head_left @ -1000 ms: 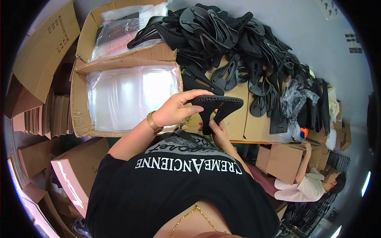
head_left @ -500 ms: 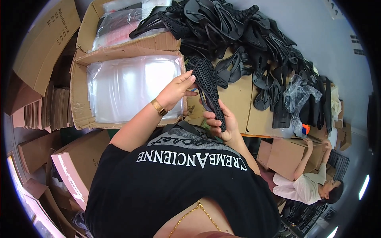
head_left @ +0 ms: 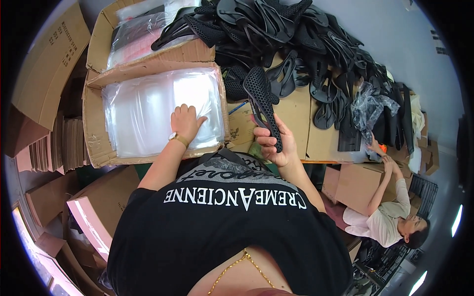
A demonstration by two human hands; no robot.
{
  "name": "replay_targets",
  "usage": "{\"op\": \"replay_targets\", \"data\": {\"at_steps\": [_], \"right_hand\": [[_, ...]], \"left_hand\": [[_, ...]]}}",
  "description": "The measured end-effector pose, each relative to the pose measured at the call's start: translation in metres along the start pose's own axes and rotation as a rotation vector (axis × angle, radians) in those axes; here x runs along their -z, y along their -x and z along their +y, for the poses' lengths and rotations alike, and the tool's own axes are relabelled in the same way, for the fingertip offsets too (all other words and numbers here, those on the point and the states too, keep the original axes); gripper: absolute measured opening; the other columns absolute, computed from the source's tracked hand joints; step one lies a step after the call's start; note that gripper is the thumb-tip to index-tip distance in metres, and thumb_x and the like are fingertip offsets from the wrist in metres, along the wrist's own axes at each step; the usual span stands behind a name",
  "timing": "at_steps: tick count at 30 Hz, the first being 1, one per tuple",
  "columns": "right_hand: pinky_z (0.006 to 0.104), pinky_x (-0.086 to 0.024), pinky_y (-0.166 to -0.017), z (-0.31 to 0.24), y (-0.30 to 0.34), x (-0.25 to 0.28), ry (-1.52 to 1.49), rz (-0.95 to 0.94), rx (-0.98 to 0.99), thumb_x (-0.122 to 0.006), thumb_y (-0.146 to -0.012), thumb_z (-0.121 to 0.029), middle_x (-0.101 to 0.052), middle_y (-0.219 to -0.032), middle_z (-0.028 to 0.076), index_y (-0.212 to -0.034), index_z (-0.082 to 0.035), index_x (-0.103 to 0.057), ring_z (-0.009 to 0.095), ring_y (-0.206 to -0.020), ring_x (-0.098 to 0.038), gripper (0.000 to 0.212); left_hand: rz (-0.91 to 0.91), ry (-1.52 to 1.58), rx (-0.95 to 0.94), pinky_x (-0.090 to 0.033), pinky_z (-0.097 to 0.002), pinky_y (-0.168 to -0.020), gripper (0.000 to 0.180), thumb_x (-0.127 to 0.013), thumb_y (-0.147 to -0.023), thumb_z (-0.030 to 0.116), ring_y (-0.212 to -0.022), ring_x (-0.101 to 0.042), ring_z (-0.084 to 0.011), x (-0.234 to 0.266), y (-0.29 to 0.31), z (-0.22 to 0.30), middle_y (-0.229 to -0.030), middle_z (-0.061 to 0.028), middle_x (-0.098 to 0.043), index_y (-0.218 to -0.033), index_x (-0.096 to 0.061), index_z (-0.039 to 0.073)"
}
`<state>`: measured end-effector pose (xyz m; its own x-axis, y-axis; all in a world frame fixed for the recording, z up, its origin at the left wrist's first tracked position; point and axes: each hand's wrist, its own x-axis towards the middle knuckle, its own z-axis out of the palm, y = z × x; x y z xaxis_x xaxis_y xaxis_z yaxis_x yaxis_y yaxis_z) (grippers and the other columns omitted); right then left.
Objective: Inspecting bicycle seats for quality, marking them with a pen, and preparing them for packaging.
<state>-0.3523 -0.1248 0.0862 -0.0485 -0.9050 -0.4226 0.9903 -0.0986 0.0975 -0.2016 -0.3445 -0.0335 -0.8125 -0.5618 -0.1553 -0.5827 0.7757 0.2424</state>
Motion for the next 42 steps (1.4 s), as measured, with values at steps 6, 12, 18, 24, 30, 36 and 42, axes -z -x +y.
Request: {"op": "replay_targets", "data": {"at_steps": [6,12,18,24,30,36,42], "right_hand": [[0.0237,-0.043,-0.039,-0.004,0.002,0.0,-0.024,-0.116,-0.03,-0.034,-0.096,-0.041,-0.04,-0.074,0.005,-0.139,-0.001,-0.024,0.01,-0.049,-0.044,0.06],[0.0208,-0.034,-0.028,0.005,0.007,-0.001,0.071,-0.125,-0.064,-0.039,-0.092,-0.047,-0.039,-0.063,0.003,-0.143,-0.009,-0.018,0.007,-0.033,-0.036,0.066],[0.0188,-0.031,-0.027,0.017,0.004,0.003,0.239,-0.025,-0.087,-0.041,-0.091,-0.049,-0.038,-0.056,0.0,-0.141,-0.011,-0.024,0.006,-0.032,-0.035,0.066],[0.0176,-0.031,-0.027,0.03,-0.007,0.013,0.559,0.173,0.0,-0.041,-0.088,-0.055,-0.037,-0.055,-0.002,-0.139,-0.01,-0.028,0.005,-0.032,-0.034,0.069],[0.024,-0.043,-0.036,0.034,-0.04,0.02,0.72,0.24,-0.008,-0.038,-0.091,-0.054,-0.052,-0.063,0.004,-0.105,-0.004,-0.052,0.013,-0.043,-0.051,0.054],[0.0249,-0.051,-0.048,-0.019,-0.098,0.113,1.315,0.523,0.32,-0.048,-0.093,-0.036,-0.06,-0.071,0.006,-0.115,-0.003,-0.057,0.015,-0.059,-0.062,0.041],[0.0376,-0.052,-0.064,-0.03,-0.138,0.139,2.196,0.621,0.572,-0.061,-0.083,-0.025,-0.066,-0.082,0.016,-0.102,-0.008,-0.063,0.029,-0.07,-0.065,0.026]], "left_hand": [[0.032,0.115,0.036,-0.043,-0.0391,-0.074,0.028,-0.064,-0.081,0.035,-0.086,-0.053,-0.0286,0.004,-0.002,-0.003,-0.088,-0.0109,-0.057,-0.088,-0.061,0.008],[-0.053,1.352,-0.003,-0.044,-0.0231,-0.069,0.027,-0.057,-0.09,0.029,-0.074,-0.053,-0.0098,0.055,-0.022,0.041,-0.081,-0.0041,-0.059,-0.094,-0.059,0.002],[-0.083,1.423,-0.26,-0.043,-0.0224,-0.064,0.022,-0.051,-0.094,0.025,-0.069,-0.047,-0.0054,0.112,-0.022,0.088,-0.074,0.0017,-0.051,-0.09,-0.053,0.003],[-0.063,1.416,-0.166,-0.044,-0.0234,-0.066,0.026,-0.044,-0.097,0.027,-0.071,-0.047,-0.008,0.094,-0.023,0.079,-0.077,0.0,-0.048,-0.092,-0.051,0.002],[0.111,1.473,-0.135,-0.044,-0.0275,-0.085,0.043,-0.055,-0.091,0.017,-0.094,-0.052,-0.0126,0.09,-0.018,0.078,-0.099,-0.0069,-0.053,-0.124,-0.034,-0.001],[0.125,1.471,-0.078,-0.044,-0.0276,-0.087,0.049,-0.06,-0.085,0.011,-0.097,-0.052,-0.0125,0.097,-0.015,0.042,-0.109,-0.0074,-0.053,-0.126,-0.036,0.0],[0.13,1.184,-0.115,-0.046,-0.0297,-0.084,0.062,-0.063,-0.078,0.016,-0.095,-0.059,-0.0176,0.109,-0.002,0.038,-0.109,-0.0108,-0.06,-0.135,-0.037,0.009]]}}
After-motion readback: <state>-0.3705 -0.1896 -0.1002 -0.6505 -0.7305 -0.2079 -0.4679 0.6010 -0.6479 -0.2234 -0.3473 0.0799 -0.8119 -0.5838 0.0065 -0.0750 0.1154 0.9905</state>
